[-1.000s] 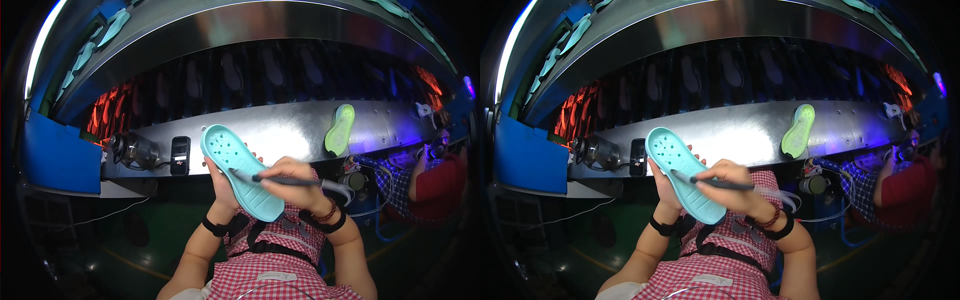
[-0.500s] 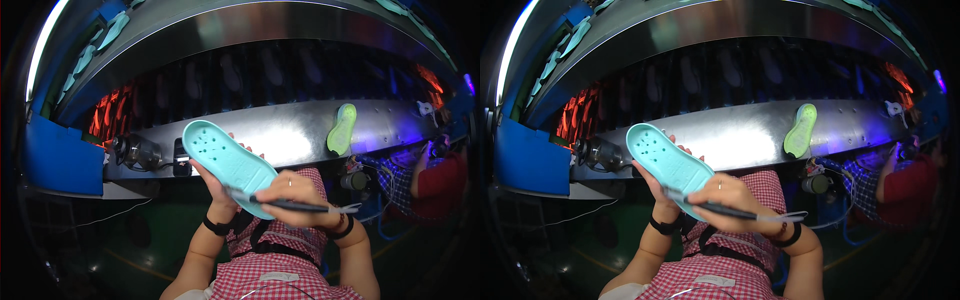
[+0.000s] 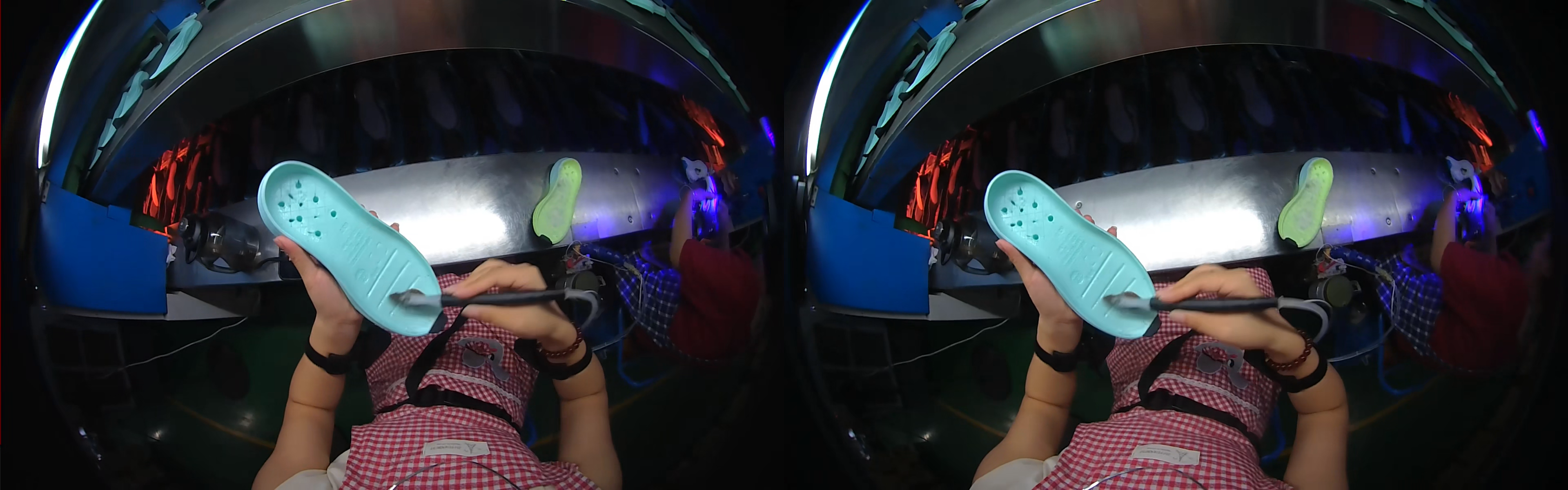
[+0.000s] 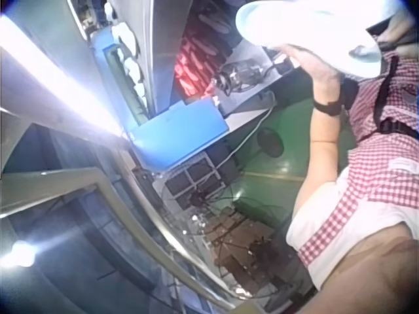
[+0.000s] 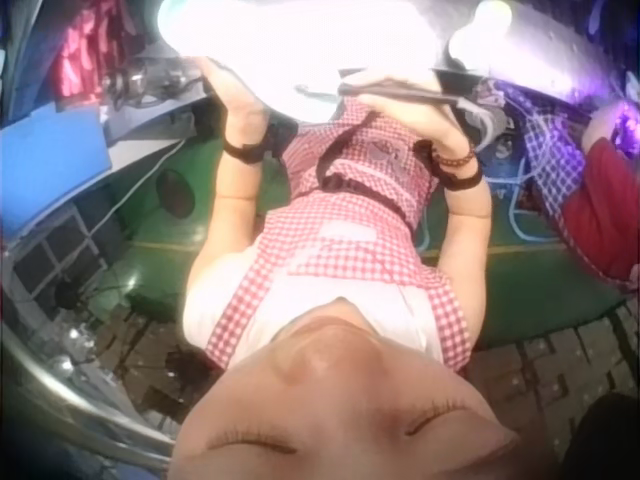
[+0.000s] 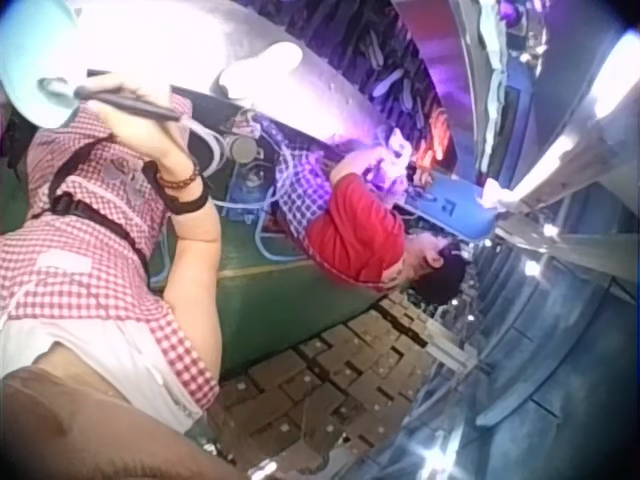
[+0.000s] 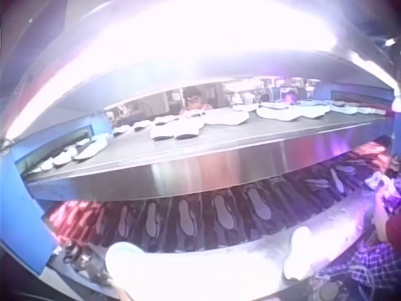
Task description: Applying adhesive to shoe soles with a brush and placing them onto a conveyor belt system.
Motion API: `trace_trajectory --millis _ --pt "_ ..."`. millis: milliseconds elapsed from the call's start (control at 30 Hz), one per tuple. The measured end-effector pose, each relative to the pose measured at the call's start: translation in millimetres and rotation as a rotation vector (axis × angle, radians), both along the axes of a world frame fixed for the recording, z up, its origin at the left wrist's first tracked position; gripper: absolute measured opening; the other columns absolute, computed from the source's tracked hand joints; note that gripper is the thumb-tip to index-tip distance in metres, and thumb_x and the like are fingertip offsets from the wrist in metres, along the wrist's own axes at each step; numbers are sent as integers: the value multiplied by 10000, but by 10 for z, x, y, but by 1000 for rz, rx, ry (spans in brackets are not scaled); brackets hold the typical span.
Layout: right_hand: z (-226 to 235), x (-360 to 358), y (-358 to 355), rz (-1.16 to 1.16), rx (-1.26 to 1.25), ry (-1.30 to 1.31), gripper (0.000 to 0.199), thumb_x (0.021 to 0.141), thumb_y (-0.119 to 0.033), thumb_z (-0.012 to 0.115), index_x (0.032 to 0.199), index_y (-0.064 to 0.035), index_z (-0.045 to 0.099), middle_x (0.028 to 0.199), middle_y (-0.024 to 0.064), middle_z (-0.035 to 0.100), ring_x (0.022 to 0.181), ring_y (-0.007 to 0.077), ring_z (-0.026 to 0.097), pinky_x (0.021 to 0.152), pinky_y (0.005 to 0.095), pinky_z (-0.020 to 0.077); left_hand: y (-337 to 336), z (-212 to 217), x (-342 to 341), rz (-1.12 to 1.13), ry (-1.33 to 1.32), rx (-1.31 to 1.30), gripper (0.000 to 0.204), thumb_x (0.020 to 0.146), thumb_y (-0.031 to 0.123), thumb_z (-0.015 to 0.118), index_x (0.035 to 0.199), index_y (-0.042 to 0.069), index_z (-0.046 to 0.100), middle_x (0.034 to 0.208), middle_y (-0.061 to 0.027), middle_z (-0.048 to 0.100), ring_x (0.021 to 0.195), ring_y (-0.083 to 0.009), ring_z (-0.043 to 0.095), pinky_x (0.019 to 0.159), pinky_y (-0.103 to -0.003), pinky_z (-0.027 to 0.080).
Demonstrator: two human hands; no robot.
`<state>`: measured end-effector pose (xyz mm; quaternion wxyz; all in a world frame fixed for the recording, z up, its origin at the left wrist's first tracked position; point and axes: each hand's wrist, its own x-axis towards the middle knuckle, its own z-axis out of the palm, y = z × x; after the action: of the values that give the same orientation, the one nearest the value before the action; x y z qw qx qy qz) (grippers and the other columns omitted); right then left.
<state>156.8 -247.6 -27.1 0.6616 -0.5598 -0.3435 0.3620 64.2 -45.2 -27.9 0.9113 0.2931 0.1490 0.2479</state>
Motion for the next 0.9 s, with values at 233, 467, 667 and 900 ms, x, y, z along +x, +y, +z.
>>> trace_trajectory --millis 233,467,667,900 --pt "-106 -12 48 124 287 287 198 712 37 655 908 13 633 1017 144 608 987 200 554 858 294 449 21 185 31 -132 -164 73 772 815 681 255 1244 53 387 1108 -149 517 1009 -300 535 930 -530 394" --pt "-63 -209 173 -52 364 752 189 783 26 583 971 33 572 1020 180 592 947 192 580 847 298 465 -487 243 -97 -109 -239 -151 745 864 593 257 1312 -1 301 1219 -213 464 1045 -358 528 899 -493 426" --pt "78 -181 100 49 283 143 190 743 51 618 932 31 613 973 141 620 914 181 596 827 290 468 -318 66 -115 -208 -173 -168 700 887 552 240 1327 8 277 1236 -209 450 1081 -364 503 911 -477 424" --pt "166 21 145 158 284 -61 227 712 42 653 936 14 634 959 141 632 889 193 611 778 284 491 -201 93 -73 -277 -124 -71 635 863 446 312 1305 -10 333 1237 -230 453 1075 -406 495 912 -539 395"
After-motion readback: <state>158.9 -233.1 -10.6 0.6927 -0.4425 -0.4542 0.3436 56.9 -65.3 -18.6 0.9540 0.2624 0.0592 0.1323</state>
